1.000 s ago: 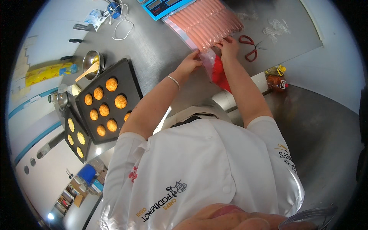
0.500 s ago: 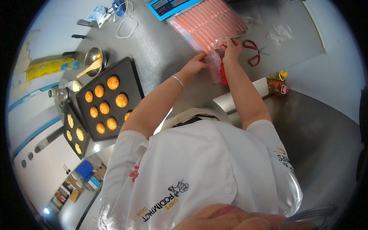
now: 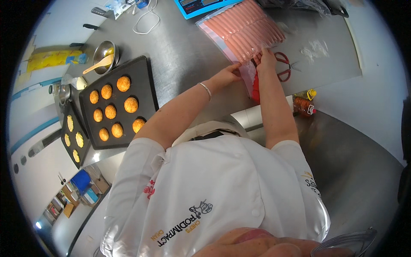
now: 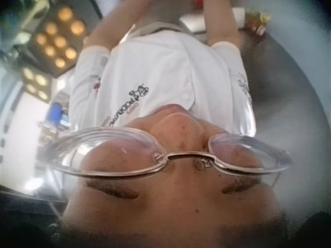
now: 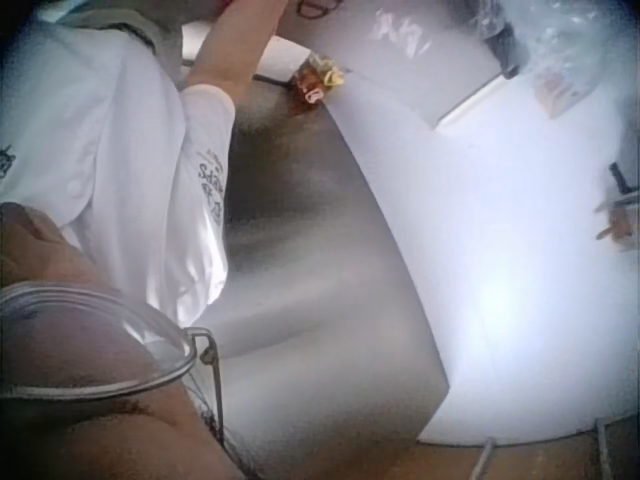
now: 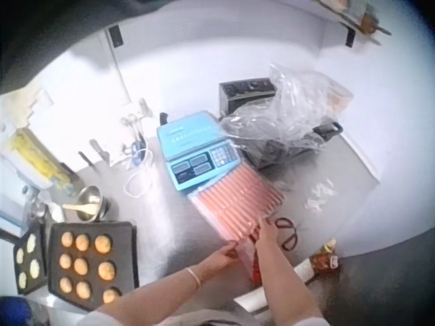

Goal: The person brushes egg wash onto unbaked pastries on a tray, retrieves a package of sausages, cuts them into small pieces, and places the pieces onto baked round pastries on a second tray. The person handles trays, a pastry brush, a knife, and sausages.

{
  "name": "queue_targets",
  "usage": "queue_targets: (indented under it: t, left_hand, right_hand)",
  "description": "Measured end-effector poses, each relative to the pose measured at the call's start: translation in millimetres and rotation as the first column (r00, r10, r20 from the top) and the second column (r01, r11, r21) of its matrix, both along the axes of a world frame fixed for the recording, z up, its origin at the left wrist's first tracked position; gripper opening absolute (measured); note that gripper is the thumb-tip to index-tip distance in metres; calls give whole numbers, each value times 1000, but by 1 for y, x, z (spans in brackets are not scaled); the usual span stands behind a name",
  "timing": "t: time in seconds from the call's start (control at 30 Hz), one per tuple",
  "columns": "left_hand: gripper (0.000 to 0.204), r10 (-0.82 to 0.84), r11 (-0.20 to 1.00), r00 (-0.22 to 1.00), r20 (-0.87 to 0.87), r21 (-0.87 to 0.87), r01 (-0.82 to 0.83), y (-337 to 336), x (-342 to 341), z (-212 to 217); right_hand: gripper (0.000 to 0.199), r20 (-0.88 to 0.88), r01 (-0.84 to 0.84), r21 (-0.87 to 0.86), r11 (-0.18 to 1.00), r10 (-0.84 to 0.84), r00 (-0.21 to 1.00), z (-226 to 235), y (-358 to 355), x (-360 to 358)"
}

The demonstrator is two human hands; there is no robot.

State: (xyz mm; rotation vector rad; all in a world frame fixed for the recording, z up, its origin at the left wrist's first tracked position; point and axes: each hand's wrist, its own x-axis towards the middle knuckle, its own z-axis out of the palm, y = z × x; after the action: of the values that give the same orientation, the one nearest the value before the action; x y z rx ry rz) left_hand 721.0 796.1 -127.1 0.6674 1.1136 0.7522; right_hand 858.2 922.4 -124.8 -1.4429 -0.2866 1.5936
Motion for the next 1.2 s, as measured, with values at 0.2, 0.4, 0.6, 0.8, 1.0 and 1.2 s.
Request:
queue_targets:
  t: [0.2, 0.4, 0.6, 0.8, 1.0, 1.2]
  left_hand:
    - [73, 93, 996, 993, 70, -15, -92, -7, 1, 6]
    - [61, 255, 967, 967, 6, 7, -255, -26, -19, -5]
    - [54, 322, 946, 946, 22, 22, -323, -79, -48, 19]
    - [52, 276, 961, 960, -40, -23, -277, -104, -55, 9]
    - [48, 200, 980, 977, -80, 11, -200, -96, -42, 12]
    - [45, 162, 987, 976, -145, 46, -157, -98, -42, 7]
  right_hand:
    - [22, -31, 86, -60, 994, -88, 996, -13, 6, 1]
    - [11, -28, -14, 55, 998, 16, 999, -3, -8, 30]
    - [18, 272, -117, 170, 979, 67, 960, 15, -40, 109]
    - [34, 232, -258, 202, 945, 210, 950, 13, -35, 94]
    - [51, 535, -446, 252, 859, 260, 804, -34, -21, 104]
    - [52, 997, -809, -10, 588, 73, 41, 1, -47, 87]
